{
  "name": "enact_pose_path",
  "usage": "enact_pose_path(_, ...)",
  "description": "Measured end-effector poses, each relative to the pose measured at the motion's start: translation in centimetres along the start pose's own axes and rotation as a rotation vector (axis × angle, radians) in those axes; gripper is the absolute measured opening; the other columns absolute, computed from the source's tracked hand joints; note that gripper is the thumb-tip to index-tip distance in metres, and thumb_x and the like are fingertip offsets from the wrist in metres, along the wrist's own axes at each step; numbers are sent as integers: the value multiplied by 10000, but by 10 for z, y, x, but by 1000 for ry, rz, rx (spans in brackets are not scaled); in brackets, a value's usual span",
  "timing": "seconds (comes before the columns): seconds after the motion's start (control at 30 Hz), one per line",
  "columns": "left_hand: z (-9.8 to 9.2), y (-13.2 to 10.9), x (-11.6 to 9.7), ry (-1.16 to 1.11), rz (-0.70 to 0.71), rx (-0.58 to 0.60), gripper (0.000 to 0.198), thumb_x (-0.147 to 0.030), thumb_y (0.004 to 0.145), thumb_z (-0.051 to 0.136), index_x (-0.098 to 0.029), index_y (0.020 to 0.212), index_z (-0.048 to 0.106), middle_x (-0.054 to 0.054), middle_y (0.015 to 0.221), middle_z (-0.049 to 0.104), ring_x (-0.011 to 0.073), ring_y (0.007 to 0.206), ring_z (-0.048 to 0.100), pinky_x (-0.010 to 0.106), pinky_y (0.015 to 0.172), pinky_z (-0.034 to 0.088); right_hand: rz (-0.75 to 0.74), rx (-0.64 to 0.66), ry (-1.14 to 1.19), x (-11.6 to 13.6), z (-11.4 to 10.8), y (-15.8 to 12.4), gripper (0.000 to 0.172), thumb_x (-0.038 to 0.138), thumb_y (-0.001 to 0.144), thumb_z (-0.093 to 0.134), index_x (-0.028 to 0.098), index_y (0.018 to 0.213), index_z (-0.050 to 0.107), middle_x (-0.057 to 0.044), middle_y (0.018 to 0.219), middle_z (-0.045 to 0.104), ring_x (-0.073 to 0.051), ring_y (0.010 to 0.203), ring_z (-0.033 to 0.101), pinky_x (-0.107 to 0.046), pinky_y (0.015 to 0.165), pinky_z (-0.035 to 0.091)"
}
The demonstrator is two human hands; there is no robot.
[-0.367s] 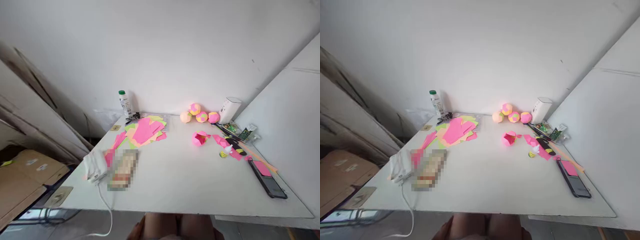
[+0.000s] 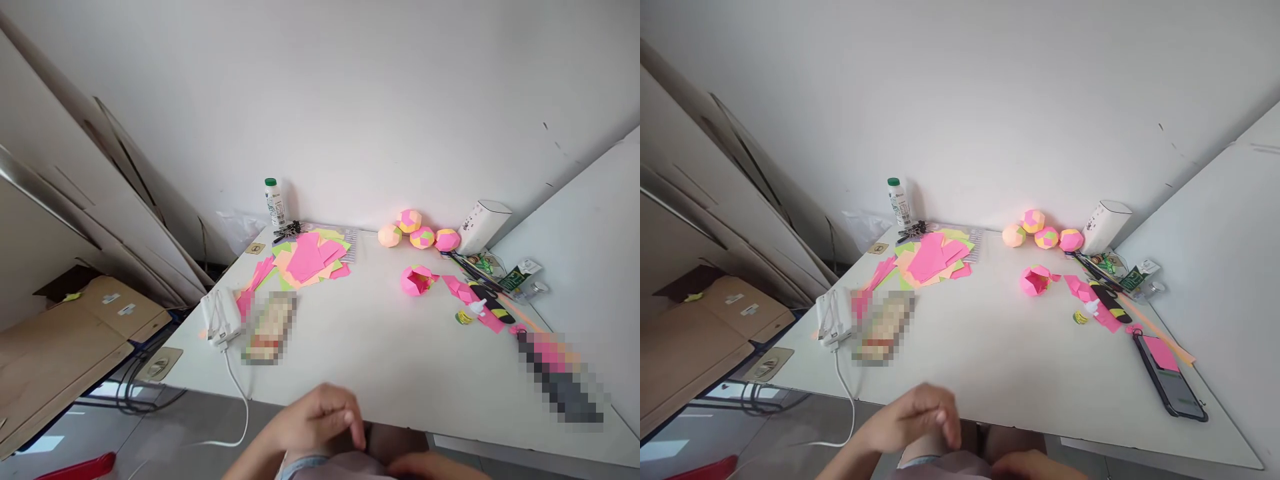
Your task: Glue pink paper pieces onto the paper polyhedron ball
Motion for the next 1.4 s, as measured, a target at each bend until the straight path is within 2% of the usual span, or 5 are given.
enact_pose_path(0.07, -23, 34, -21, 60, 23, -172, 421, -447, 933, 399, -160, 828, 688, 68, 838, 674, 149, 768, 581, 263, 752, 428, -197, 84, 88, 51, -28, -1, 277, 372, 890, 473, 304, 1031, 702, -30, 979, 723, -223, 904, 663, -327, 834, 508)
enact_pose_path(0.2, -42, 112, 4, -225, -103, -284, 383, -523, 788, 592, -153, 690, 602, 14, 675, 615, 121, 647, 525, 254, 651, 406, -251, -568, 260, 88, -147, 27, 332, 443, 903, 455, 197, 846, 672, -71, 839, 675, -190, 788, 619, -319, 747, 513)
enact_pose_path(0.27, -48, 139, 26, -294, -120, -311, 453, -597, 781, 542, -156, 683, 542, -4, 601, 563, 114, 579, 512, 255, 590, 406, -254, -705, 323, 86, -173, 57, 302, 467, 852, 537, 190, 896, 648, -66, 825, 651, -186, 748, 612, -304, 647, 523)
enact_pose_path(0.5, -67, 150, 65, -493, -103, -304, 541, -700, 705, 557, -167, 657, 479, -20, 526, 504, 134, 536, 559, 214, 421, 354, -329, -463, 621, 61, -155, 135, 318, 425, 804, 624, 178, 1003, 598, 13, 649, 590, -145, 560, 611, -270, 503, 486)
enact_pose_path(1.4, -55, 147, 70, -514, -163, -195, 462, -584, 730, 648, -144, 642, 538, 7, 588, 566, 138, 618, 585, 217, 483, 393, -430, -595, 643, 56, -152, 117, 149, 252, 763, 583, 196, 642, 518, 33, 561, 573, -117, 481, 584, -220, 399, 428)
Point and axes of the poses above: each hand's wrist, its own y-axis towards the middle knuckle, its own z-axis out of the palm, x = y × z, the point moved 9 cm from there along y, towards the middle knuckle
